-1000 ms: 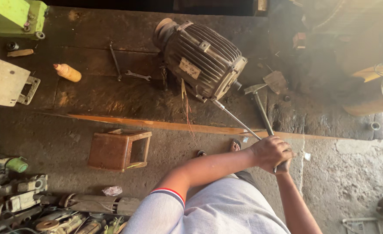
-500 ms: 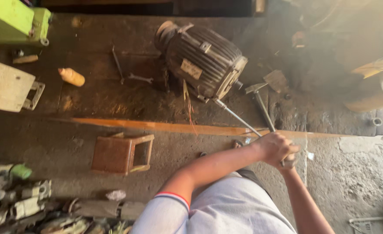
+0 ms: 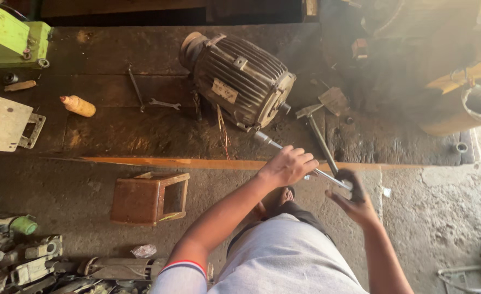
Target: The person cleans a motor fan with a brush, then uses a hammer and a metal rod to tap the motor shaft. They later use a T-handle wrench to rotate the shaft while another person assists by holding the motor.
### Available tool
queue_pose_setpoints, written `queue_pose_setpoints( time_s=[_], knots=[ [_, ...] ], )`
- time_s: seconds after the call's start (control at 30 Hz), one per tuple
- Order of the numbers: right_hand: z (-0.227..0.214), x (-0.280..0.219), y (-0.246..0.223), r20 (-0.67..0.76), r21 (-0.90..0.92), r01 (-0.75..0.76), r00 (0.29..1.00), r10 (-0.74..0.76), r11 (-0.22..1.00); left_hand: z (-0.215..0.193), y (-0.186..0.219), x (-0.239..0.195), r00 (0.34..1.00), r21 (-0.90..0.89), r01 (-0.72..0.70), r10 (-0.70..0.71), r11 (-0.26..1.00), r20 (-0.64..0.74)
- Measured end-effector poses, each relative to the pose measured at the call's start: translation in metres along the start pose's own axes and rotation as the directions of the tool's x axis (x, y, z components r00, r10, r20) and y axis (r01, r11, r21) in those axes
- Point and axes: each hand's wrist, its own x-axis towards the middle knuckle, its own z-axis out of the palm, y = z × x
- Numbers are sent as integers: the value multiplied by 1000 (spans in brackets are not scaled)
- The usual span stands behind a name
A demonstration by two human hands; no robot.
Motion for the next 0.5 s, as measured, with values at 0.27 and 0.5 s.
queue_pose_setpoints(
  time_s=[0.27,0.5],
  knots=[
    [-2,68,13,-6,-434,-405,895,447,805,-58,-39,4,798,-210,236,-312,949,-516],
    [38,87,25,-2,-601,-234,957,292,764,-98,-82,-3,637,-204,427,-452,881,-625]
  ],
)
